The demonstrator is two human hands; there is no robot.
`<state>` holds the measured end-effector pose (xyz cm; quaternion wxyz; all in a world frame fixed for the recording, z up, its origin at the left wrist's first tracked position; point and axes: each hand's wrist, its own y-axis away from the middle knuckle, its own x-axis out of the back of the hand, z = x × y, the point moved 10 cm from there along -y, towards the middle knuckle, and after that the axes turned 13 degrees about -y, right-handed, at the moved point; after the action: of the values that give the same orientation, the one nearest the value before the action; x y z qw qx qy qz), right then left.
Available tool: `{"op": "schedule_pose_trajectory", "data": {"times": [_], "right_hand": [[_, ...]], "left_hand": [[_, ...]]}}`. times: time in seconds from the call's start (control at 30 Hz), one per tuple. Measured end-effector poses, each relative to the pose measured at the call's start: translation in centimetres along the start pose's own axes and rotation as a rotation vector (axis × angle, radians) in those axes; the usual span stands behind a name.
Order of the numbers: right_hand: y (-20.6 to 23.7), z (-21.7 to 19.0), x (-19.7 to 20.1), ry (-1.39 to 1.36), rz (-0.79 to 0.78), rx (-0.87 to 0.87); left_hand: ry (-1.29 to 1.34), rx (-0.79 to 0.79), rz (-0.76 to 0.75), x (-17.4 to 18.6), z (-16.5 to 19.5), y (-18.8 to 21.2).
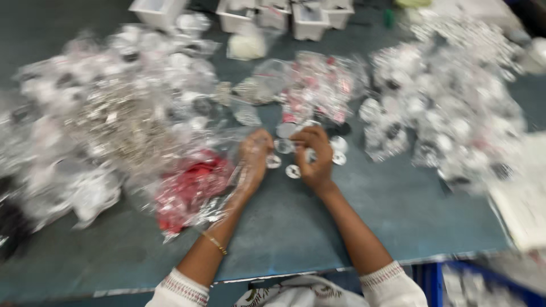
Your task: The person sits at a factory workbench and packs small white and black plastic fixture components into small clear plastic bags, placing parts one at a time into a bag and closing it. They continue filling bags with parts from the piles on the table throughout the episode.
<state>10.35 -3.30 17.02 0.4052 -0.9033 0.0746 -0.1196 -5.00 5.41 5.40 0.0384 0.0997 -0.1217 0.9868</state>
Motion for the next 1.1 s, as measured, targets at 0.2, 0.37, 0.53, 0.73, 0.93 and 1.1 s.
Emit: {"op": "schedule_pose_trajectory", "data": {"times": [0.2,0.37,0.53,0.73,0.93,1.1], "right_hand": [[0.8,2.9,-1.3,0.049,-0.051,-0.048],[3.3,9.7,-1.6,-0.081,-0.057,-0.215],[2.9,18.4,-2.9,-0.412,-0.096,-0.368],[1.6,21.9,-5.4,-0.333,-0.13,-0.493],[0.8,20.4,-6.8,-0.32,-0.131,-0.532],[0.9,21.2,-6.0,-0.316,-0.133,-0.546]], "left_hand": [[-0.149,-0.642,0.124,-1.6,2.4,0.4],[-0.011,-0.252,-0.025,-4.3,-1.1,-1.7],[-0.441,-0.67,0.239,-4.6,2.0,-0.1],[0.585,-0.302,-0.279,-6.8,-1.8,-2.3],[0.257,-0.316,-0.137,-6.8,-2.3,-2.5],[0.219,-0.286,-0.121,-6.6,-1.8,-2.1]]}}
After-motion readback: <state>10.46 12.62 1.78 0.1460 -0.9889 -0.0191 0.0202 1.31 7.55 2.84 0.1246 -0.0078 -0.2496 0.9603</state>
